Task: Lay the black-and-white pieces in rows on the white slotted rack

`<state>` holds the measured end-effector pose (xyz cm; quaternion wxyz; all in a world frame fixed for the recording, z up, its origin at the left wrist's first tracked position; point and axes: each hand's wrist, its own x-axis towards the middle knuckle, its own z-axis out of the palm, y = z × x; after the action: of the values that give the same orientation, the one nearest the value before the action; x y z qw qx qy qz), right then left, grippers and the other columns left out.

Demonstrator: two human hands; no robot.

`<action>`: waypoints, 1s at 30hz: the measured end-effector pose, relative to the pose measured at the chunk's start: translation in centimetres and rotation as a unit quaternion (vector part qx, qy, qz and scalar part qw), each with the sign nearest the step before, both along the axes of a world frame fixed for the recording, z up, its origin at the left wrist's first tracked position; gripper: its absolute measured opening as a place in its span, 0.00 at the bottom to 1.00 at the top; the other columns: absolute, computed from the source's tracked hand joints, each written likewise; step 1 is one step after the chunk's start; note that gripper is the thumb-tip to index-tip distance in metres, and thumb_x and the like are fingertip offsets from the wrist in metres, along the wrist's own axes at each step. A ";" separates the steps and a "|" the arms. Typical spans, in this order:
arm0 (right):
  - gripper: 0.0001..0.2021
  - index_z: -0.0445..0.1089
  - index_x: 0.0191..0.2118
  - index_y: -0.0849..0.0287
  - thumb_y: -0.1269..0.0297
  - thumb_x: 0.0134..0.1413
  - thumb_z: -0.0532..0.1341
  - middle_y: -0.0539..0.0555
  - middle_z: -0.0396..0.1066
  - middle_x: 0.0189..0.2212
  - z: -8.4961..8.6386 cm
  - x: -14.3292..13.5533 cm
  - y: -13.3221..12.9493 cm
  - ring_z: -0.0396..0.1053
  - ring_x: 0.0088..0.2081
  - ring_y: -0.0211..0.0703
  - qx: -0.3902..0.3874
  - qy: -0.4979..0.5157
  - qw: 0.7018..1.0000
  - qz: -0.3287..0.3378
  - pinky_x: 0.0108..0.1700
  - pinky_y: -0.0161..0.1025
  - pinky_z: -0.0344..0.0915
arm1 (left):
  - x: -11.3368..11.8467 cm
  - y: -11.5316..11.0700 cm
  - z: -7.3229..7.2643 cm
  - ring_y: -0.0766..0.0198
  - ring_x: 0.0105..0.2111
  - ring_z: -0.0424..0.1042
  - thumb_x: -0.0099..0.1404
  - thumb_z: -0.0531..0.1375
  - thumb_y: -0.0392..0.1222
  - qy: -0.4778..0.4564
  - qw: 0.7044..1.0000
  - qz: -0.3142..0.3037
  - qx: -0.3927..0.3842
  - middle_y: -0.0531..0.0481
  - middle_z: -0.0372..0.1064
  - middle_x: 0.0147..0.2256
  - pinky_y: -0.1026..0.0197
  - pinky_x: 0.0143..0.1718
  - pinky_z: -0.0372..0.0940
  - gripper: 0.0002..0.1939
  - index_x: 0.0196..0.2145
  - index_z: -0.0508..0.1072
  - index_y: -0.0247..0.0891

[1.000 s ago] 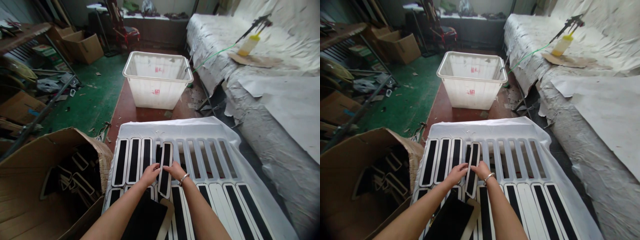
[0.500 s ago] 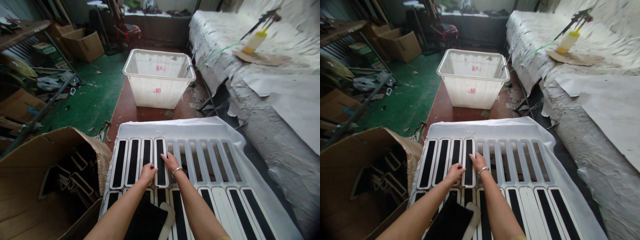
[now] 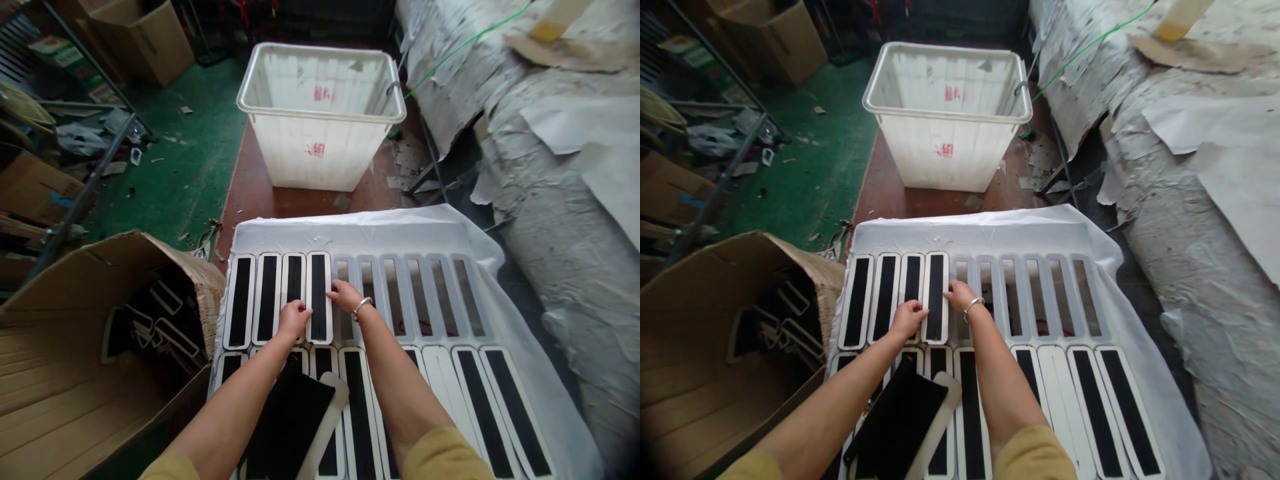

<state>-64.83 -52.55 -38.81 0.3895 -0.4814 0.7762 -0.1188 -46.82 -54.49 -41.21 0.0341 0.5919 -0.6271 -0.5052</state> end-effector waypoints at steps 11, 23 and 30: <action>0.04 0.68 0.33 0.61 0.68 0.52 0.57 0.52 0.71 0.30 -0.6 1.5 1.9 0.66 0.31 0.38 -0.082 0.014 0.992 -0.093 0.34 0.32 0.57 | 0.7 2.4 1.3 0.67 0.19 0.69 0.56 0.60 0.33 -0.022 0.994 -0.054 0.094 0.54 0.67 0.20 0.66 0.23 0.63 0.05 0.29 0.65 0.34; 0.04 0.68 0.33 0.60 0.68 0.52 0.57 0.51 0.72 0.30 0.3 1.5 1.4 0.67 0.31 0.37 -0.057 0.050 0.993 -0.088 0.33 0.31 0.59 | 0.8 2.8 2.2 0.61 0.30 0.71 0.55 0.60 0.40 -0.098 0.988 -0.115 -0.023 0.47 0.71 0.28 0.63 0.31 0.61 0.06 0.25 0.66 0.36; 0.06 0.71 0.33 0.63 0.70 0.51 0.58 0.60 0.73 0.34 1.0 1.6 -0.4 0.70 0.37 0.45 0.025 0.112 0.992 -0.059 0.36 0.35 0.61 | 0.5 1.8 1.7 0.57 0.32 0.72 0.52 0.63 0.40 -0.122 0.984 -0.133 -0.008 0.44 0.72 0.26 0.60 0.34 0.63 0.07 0.24 0.68 0.36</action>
<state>-63.27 -52.93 -37.80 0.3040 -0.4351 0.8448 -0.0673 -46.31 -52.66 -39.52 -0.1051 0.5604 -0.7037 -0.4239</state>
